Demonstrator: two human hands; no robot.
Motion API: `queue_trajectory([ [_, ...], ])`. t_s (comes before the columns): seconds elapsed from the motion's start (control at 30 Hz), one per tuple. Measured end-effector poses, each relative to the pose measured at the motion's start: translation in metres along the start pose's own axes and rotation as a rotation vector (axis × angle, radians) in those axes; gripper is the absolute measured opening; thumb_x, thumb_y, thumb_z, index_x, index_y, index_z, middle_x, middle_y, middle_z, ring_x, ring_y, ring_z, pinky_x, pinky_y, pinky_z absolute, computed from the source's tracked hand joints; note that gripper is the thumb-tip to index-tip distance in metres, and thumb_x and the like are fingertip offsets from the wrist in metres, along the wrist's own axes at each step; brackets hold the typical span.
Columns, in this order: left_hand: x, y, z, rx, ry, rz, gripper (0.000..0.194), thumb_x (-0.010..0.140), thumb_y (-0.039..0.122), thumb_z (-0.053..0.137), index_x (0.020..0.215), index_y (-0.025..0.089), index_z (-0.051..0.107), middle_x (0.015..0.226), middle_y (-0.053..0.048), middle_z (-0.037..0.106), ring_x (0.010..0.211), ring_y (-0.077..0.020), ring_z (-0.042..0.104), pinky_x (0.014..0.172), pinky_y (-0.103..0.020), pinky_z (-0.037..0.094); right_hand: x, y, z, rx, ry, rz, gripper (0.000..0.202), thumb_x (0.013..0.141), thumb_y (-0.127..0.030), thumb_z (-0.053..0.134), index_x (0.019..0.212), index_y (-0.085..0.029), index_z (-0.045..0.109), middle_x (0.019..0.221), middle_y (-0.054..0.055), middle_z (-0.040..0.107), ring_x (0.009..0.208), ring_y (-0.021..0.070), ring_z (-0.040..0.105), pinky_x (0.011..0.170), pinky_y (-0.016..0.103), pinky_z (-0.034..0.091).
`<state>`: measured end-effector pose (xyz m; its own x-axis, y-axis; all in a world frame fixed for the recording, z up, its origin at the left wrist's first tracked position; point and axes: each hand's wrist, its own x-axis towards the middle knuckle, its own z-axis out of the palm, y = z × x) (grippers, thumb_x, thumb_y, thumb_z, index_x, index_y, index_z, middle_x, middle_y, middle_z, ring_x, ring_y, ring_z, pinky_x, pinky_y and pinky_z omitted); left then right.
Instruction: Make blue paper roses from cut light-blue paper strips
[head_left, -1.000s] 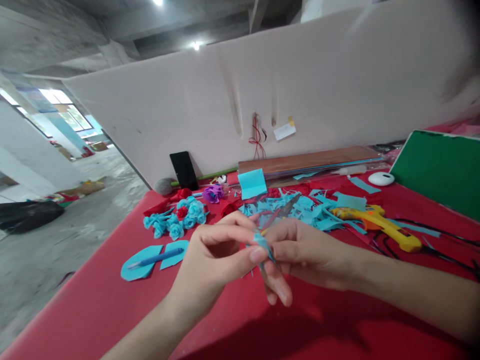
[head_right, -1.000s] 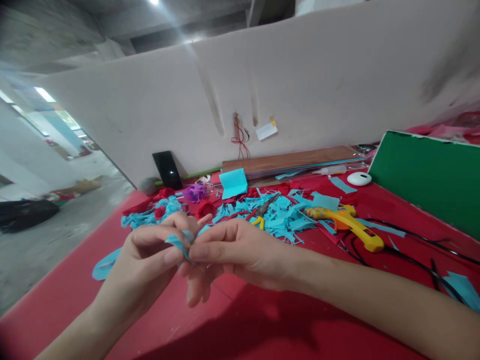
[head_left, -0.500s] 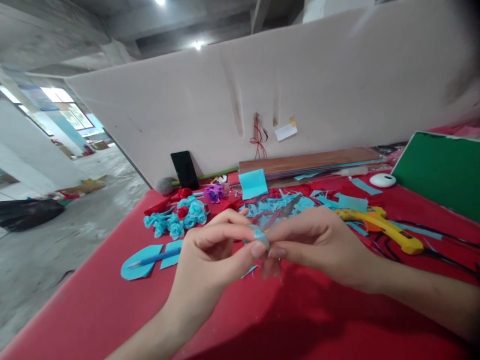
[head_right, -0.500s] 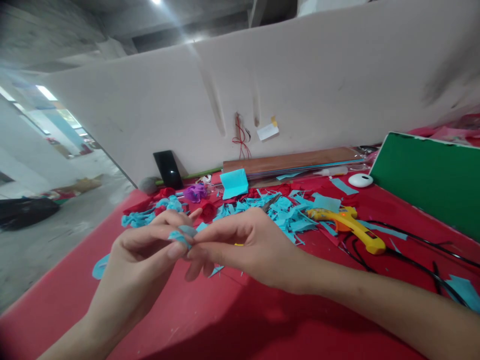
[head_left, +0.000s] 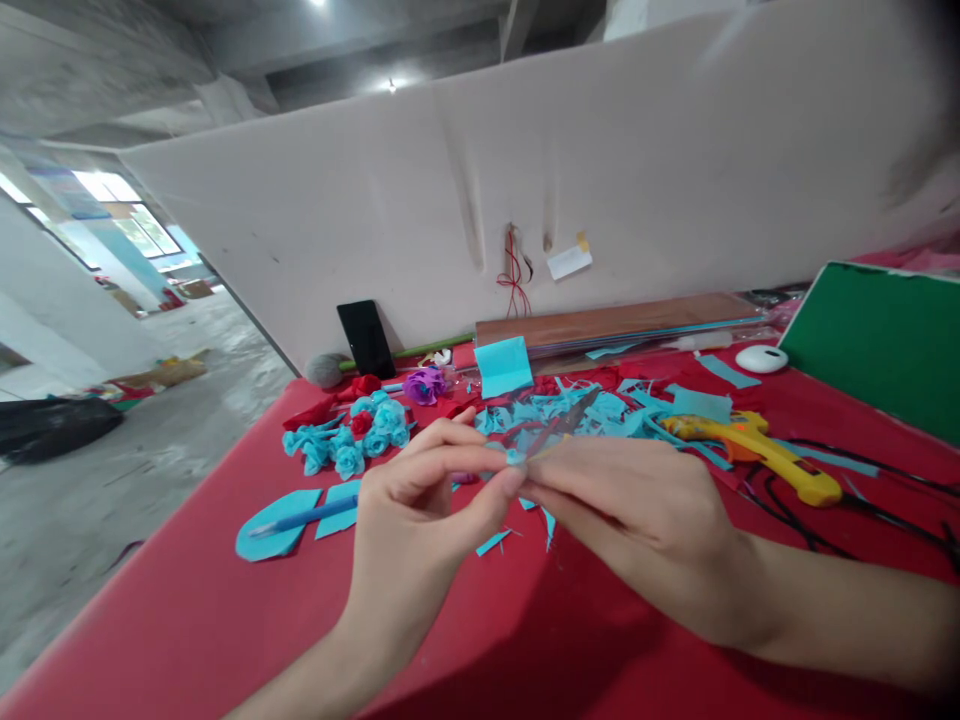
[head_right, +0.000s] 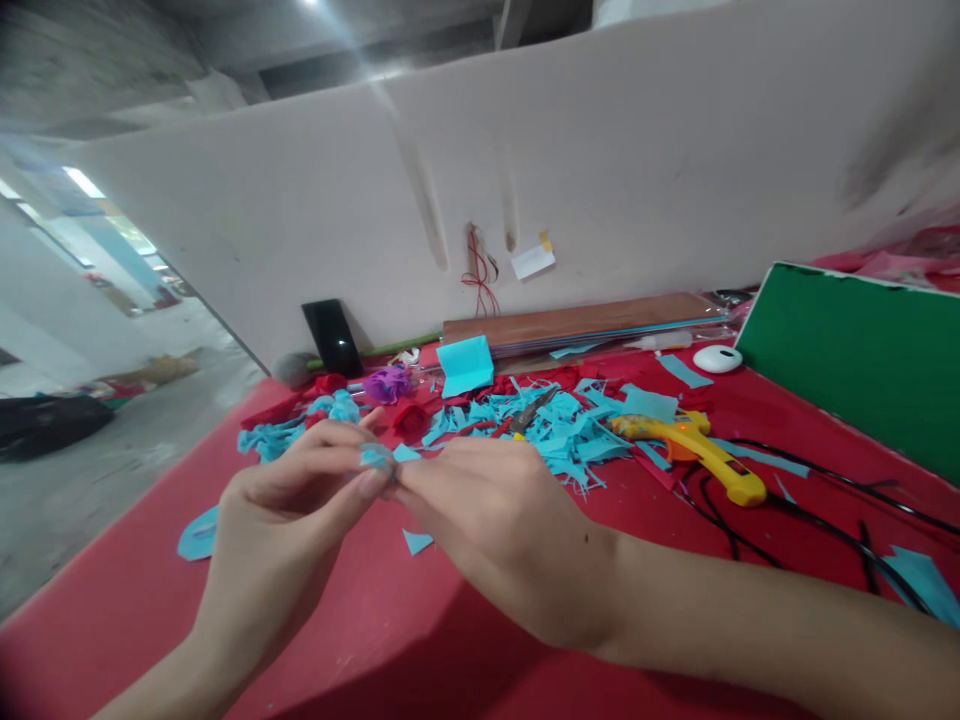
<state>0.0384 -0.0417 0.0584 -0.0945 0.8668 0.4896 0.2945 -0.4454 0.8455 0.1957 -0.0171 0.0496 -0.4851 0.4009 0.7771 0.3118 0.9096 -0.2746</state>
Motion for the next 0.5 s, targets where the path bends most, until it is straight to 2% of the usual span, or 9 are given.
queue_trajectory([
  [0.1, -0.002, 0.004, -0.003, 0.097, 0.028, 0.134, 0.018, 0.065, 0.010, 0.068, 0.066, 0.028, 0.068, 0.066, 0.006, 0.059, 0.066, -0.0091, 0.054, 0.083, -0.027, 0.045, 0.002, 0.000, -0.003, 0.067, -0.031, 0.035, 0.015, 0.086, -0.014, 0.047, 0.077, -0.012, 0.059, 0.066, 0.003, 0.062, 0.062, 0.0091, 0.056, 0.059, 0.020, 0.045],
  [0.17, -0.004, 0.008, -0.005, 0.145, 0.007, 0.241, 0.023, 0.066, 0.008, 0.067, 0.072, 0.030, 0.068, 0.068, 0.006, 0.059, 0.067, -0.0090, 0.054, 0.081, -0.027, 0.045, 0.003, 0.002, -0.005, 0.085, -0.034, -0.042, 0.014, 0.086, -0.011, 0.046, 0.081, -0.010, 0.059, 0.068, 0.005, 0.064, 0.067, 0.0109, 0.059, 0.063, 0.021, 0.047],
  [0.23, -0.006, 0.011, -0.007, 0.149, -0.051, 0.297, 0.026, 0.067, 0.008, 0.067, 0.077, 0.031, 0.069, 0.071, 0.006, 0.060, 0.069, -0.0091, 0.055, 0.080, -0.026, 0.045, 0.004, 0.004, -0.007, 0.058, 0.020, -0.182, 0.014, 0.083, -0.006, 0.047, 0.085, -0.010, 0.059, 0.073, 0.008, 0.067, 0.075, 0.0130, 0.062, 0.070, 0.022, 0.050],
  [0.3, -0.007, 0.013, -0.008, 0.103, -0.112, 0.284, 0.026, 0.069, 0.009, 0.065, 0.081, 0.031, 0.068, 0.075, 0.005, 0.060, 0.074, -0.0090, 0.056, 0.077, -0.023, 0.046, 0.005, 0.006, -0.010, -0.018, 0.079, -0.291, 0.016, 0.080, -0.004, 0.047, 0.085, -0.013, 0.060, 0.075, 0.007, 0.069, 0.076, 0.0126, 0.063, 0.076, 0.021, 0.050],
  [0.37, -0.006, 0.012, -0.009, 0.055, -0.137, 0.237, 0.027, 0.072, 0.008, 0.062, 0.083, 0.032, 0.068, 0.078, 0.005, 0.061, 0.077, -0.0081, 0.055, 0.074, -0.018, 0.047, 0.007, 0.008, -0.013, -0.095, 0.121, -0.330, 0.018, 0.079, -0.004, 0.048, 0.081, -0.014, 0.062, 0.074, 0.006, 0.070, 0.073, 0.0106, 0.064, 0.080, 0.017, 0.049],
  [0.5, -0.001, 0.010, -0.010, 0.020, -0.046, 0.133, 0.029, 0.075, 0.011, 0.061, 0.092, 0.034, 0.064, 0.087, 0.007, 0.062, 0.082, -0.0064, 0.056, 0.073, -0.013, 0.047, 0.009, 0.006, -0.017, -0.186, 0.100, -0.302, 0.018, 0.081, -0.005, 0.048, 0.081, -0.012, 0.064, 0.076, 0.006, 0.071, 0.075, 0.0083, 0.064, 0.081, 0.014, 0.048],
])
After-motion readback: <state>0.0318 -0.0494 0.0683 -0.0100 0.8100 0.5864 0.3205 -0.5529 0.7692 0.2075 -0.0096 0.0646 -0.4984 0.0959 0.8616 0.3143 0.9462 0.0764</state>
